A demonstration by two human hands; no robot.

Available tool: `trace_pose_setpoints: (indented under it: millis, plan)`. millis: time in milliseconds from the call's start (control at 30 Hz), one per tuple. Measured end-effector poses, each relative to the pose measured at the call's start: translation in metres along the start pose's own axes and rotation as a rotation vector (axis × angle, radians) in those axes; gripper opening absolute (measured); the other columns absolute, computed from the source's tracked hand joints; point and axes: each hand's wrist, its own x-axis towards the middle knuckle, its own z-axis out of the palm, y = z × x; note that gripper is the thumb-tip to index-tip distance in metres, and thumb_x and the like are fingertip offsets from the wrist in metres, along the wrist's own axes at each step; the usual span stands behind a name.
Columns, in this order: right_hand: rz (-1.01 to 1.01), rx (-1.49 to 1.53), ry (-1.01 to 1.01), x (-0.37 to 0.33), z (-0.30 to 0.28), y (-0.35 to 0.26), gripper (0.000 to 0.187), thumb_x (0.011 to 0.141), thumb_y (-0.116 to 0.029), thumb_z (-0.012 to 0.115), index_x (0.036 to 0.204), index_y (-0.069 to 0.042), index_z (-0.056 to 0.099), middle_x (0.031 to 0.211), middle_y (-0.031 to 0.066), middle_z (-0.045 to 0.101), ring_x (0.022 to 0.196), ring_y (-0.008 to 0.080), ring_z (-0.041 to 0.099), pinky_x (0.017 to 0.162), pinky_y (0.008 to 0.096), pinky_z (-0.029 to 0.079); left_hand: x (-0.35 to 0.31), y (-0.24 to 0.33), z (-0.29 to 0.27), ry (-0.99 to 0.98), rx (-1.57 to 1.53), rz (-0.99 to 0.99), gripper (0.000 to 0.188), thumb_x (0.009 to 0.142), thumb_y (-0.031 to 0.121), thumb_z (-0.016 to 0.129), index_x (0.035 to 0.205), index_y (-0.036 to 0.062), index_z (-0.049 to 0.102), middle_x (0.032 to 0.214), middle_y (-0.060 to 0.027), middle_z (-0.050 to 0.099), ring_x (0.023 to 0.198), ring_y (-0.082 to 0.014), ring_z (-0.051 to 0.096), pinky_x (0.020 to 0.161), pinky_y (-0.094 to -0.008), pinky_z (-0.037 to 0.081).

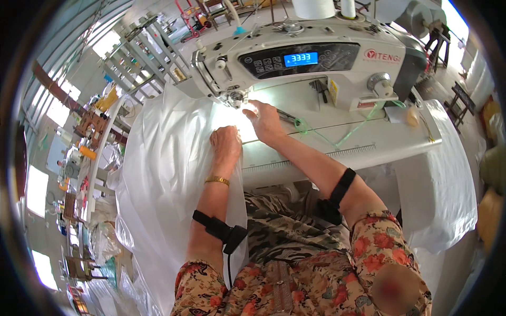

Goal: The person is sewing large white plastic sheets using an industrial sewing machine.

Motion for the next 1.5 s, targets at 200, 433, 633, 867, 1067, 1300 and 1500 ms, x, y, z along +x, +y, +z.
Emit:
trace_pose_setpoints:
  millis: [200, 433, 633, 867, 1067, 1300, 1500]
  plan:
    - [-0.017, 0.012, 0.079, 0.008, 0.000, 0.002, 0.017, 0.082, 0.001, 0.065, 0.098, 0.005, 0.069, 0.089, 0.0251, 0.068, 0.079, 0.0329, 0.068, 0.073, 0.0370, 0.053, 0.001, 0.003, -0.008, -0.192, -0.034, -0.065, 0.018, 0.081, 0.008, 0.054, 0.074, -0.0004, 0.067, 0.078, -0.0242, 0.065, 0.080, -0.0386, 0.064, 0.082, -0.0465, 0.046]
    - [0.078, 0.529, 0.079, 0.017, 0.015, 0.017, 0.016, 0.088, -0.003, 0.065, 0.101, 0.005, 0.068, 0.085, 0.0094, 0.070, 0.079, 0.0095, 0.054, 0.075, 0.0292, 0.048, -0.020, 0.004, -0.018, -0.144, 0.020, 0.014, 0.012, 0.083, 0.009, 0.060, 0.084, 0.0005, 0.069, 0.076, -0.0209, 0.066, 0.076, -0.0354, 0.065, 0.076, -0.0430, 0.050]
    - [0.010, 0.124, 0.059, 0.014, 0.011, 0.026, 0.019, 0.083, -0.005, 0.068, 0.101, 0.002, 0.069, 0.095, 0.0249, 0.067, 0.084, 0.0338, 0.067, 0.076, 0.0376, 0.051, -0.043, 0.004, -0.023, -0.062, 0.025, 0.009, 0.020, 0.085, 0.012, 0.059, 0.097, 0.0022, 0.071, 0.081, -0.0217, 0.067, 0.082, -0.0364, 0.064, 0.083, -0.0454, 0.047]
    - [0.035, -0.002, 0.047, 0.008, 0.003, 0.011, 0.025, 0.086, -0.020, 0.067, 0.100, 0.000, 0.070, 0.094, 0.0229, 0.067, 0.084, 0.0378, 0.066, 0.076, 0.0401, 0.051, -0.027, 0.004, -0.026, -0.196, -0.067, -0.009, 0.016, 0.084, 0.012, 0.058, 0.087, 0.0011, 0.070, 0.077, -0.0215, 0.066, 0.079, -0.0372, 0.064, 0.080, -0.0455, 0.048]
    - [-0.113, -0.218, 0.099, -0.004, 0.001, 0.007, 0.019, 0.084, -0.019, 0.069, 0.092, -0.001, 0.067, 0.088, 0.0191, 0.068, 0.082, 0.0374, 0.065, 0.073, 0.0424, 0.050, -0.006, -0.007, -0.013, -0.122, -0.084, -0.018, 0.015, 0.080, 0.009, 0.056, 0.075, -0.0004, 0.066, 0.073, -0.0213, 0.065, 0.075, -0.0381, 0.065, 0.074, -0.0468, 0.048]
    - [-0.319, -0.830, 0.052, -0.020, -0.029, 0.002, 0.023, 0.081, -0.019, 0.069, 0.100, -0.008, 0.063, 0.104, 0.0107, 0.061, 0.102, 0.0277, 0.055, 0.088, 0.0410, 0.040, 0.004, -0.014, 0.004, 0.136, -0.196, 0.021, 0.013, 0.077, 0.005, 0.053, 0.068, 0.0011, 0.062, 0.076, -0.0224, 0.064, 0.074, -0.0387, 0.063, 0.073, -0.0471, 0.047]
    - [-0.098, -0.895, -0.123, -0.031, -0.061, 0.006, 0.024, 0.085, -0.021, 0.064, 0.104, -0.006, 0.063, 0.102, 0.0112, 0.058, 0.106, 0.0279, 0.053, 0.090, 0.0414, 0.041, 0.016, -0.027, 0.008, 0.051, -0.144, -0.057, 0.019, 0.083, 0.008, 0.048, 0.074, 0.0015, 0.063, 0.077, -0.0219, 0.065, 0.075, -0.0350, 0.065, 0.071, -0.0437, 0.048]
